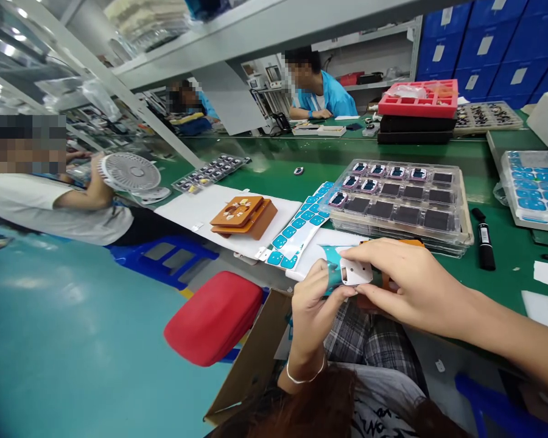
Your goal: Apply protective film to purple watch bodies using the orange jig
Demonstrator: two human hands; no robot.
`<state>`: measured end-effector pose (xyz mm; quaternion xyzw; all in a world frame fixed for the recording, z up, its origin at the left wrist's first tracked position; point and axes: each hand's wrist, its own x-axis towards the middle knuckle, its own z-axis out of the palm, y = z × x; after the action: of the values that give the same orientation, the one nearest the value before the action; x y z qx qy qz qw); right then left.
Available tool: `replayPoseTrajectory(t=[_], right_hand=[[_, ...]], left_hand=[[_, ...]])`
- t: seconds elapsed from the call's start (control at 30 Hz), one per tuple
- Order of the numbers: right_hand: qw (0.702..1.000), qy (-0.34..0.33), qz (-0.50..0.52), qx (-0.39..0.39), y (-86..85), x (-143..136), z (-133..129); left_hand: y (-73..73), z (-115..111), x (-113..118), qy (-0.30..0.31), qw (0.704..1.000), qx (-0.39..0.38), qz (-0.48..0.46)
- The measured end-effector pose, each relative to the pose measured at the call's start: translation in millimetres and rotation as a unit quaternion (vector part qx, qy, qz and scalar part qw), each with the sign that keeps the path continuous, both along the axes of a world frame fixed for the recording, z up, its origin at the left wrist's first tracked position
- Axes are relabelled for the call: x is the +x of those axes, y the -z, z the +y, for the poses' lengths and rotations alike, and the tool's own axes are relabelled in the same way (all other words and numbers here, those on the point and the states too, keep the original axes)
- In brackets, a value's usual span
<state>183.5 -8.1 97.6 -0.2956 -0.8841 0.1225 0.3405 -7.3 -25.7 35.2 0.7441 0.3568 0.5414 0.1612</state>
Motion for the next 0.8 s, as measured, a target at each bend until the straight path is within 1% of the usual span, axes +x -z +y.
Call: replayPoseTrajectory(t=[0.13,0.27,0.4,0.53,0.67,0.8], right_hand=[[1.000,-0.014,0.000,-0.005,2.5,-1,-1],[0.998,-0.026,0.010,-0.049,-0.9,-1,-2],[0.992,0.001,0.063,-0.108,-8.3,3,4],[0.977,0.039,0.124,-0.169,-12.3,6,11],[0.968,0.070,0.151,-0.186,-12.4,6,16],[0.967,0.073,0.157,-0.185,-10.2,6,18]], left_hand=[[-0.5,1,-2,0.018,1.000,-0.012,-0.003],[-0.4,1,-4,0.035,0.999,-0.003,-0.012],[0.6,2,-7,0.014,1.000,-0.017,-0.005],[0.8,3,-9,0.027,0.999,-0.033,-0.014],[-0.2,4,-9,0.045,0.998,-0.030,-0.018],[-0.6,4,-10,0.051,0.998,-0.030,-0.014]])
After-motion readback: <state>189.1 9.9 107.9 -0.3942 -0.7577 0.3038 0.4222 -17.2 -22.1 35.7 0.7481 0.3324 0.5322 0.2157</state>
